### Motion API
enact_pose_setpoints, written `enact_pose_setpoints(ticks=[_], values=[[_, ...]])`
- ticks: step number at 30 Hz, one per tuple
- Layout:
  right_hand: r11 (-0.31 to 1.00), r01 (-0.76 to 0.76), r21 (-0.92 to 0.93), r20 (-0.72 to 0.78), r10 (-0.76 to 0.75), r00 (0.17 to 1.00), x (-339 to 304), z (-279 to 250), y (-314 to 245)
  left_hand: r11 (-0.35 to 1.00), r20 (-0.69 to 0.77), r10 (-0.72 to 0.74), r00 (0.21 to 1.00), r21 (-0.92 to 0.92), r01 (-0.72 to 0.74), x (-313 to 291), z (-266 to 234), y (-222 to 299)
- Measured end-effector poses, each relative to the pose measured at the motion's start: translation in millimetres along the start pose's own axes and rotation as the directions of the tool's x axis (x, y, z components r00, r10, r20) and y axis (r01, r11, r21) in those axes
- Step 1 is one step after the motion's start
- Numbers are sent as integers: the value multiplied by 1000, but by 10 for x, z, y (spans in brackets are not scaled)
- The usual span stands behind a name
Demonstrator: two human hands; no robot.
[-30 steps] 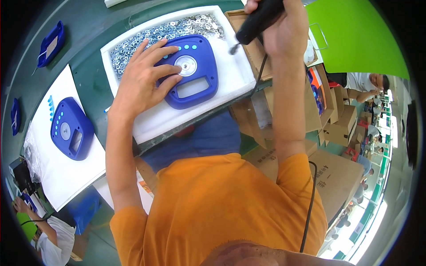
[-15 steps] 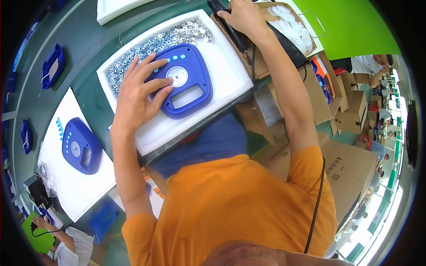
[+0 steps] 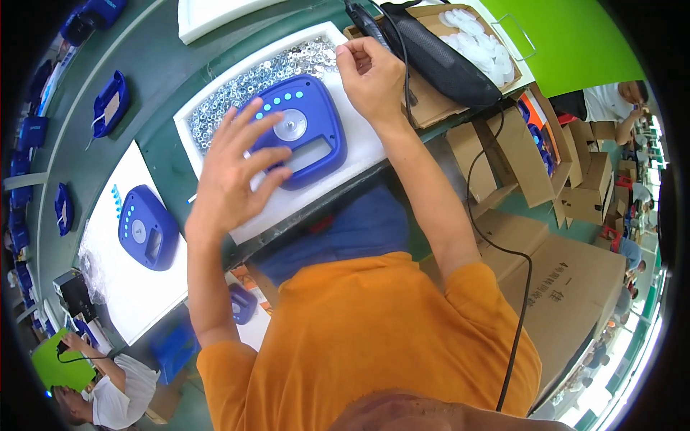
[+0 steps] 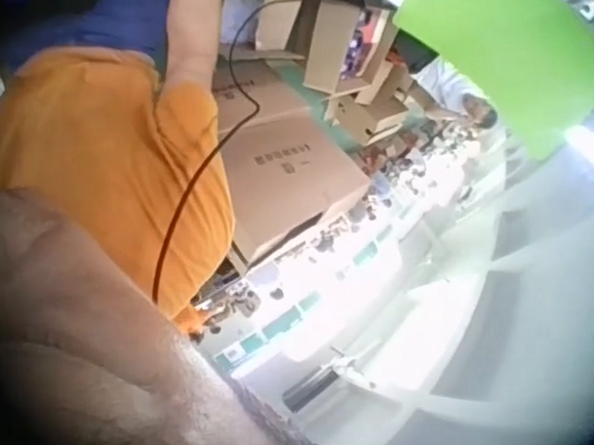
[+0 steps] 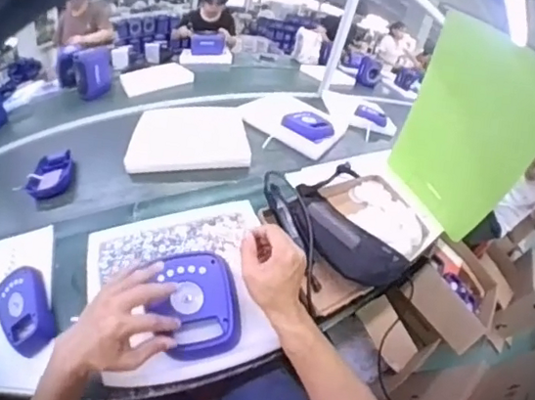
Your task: Assembling a blue electronic device by placing internal components and securing them with an electric screwdriver.
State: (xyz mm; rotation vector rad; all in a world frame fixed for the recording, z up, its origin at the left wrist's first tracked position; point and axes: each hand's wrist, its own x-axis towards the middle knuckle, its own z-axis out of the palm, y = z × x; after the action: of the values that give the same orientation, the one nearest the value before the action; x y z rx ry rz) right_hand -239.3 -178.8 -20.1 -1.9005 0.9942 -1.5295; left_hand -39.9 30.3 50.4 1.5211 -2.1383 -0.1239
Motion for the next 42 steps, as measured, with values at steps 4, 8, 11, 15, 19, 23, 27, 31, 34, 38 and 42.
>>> enact_pose_setpoints(ticks=[4, 8, 11, 15, 19, 23, 27, 31, 34, 38, 42], values=[[1000, 1, -8, 52, 0, 999, -59, 18, 23, 997, 85, -50, 995, 70, 44, -154, 198, 198], [1000, -2, -18, 106, 4, 994, -147, -8, -13, 989, 125, -31, 992, 149, 12, -177, 230, 261], [1000, -19, 25, 79, 17, 997, -140, -38, -34, 990, 64, -31, 997, 138, 22, -104, 20, 278], [997, -10, 74, 36, 7, 999, -119, -25, -65, 974, -113, 20, 993, 225, 6, 135, -253, -73], [998, 52, 46, 45, -54, 998, -170, -50, -51, 944, -213, 74, 974, 329, 0, 661, -257, -851], [997, 56, 55, 52, -59, 997, -213, 9, -44, 906, -217, -36, 975, 405, 123, 1322, -88, -1763], [997, 52, 57, 123, -59, 991, -238, -10, -119, 794, -393, -276, 877, 422, 438, 1548, 29, -2350], [997, 45, 68, 132, -54, 990, -222, -43, -113, 550, -345, -467, 814, 607, 573, 1253, -149, -2656], [997, 51, 66, 132, -59, 989, -180, -43, -126, 348, -400, -623, 672, 627, 697, 797, -398, -2719], [995, 16, 95, 208, -36, 977, -196, -3, -132, 199, -492, -682, 540, 586, 785, 74, -637, -2982], [996, 1, 90, 270, -25, 962, -236, 26, -73, 186, -455, -719, 525, 602, 776, -207, -745, -3165]])
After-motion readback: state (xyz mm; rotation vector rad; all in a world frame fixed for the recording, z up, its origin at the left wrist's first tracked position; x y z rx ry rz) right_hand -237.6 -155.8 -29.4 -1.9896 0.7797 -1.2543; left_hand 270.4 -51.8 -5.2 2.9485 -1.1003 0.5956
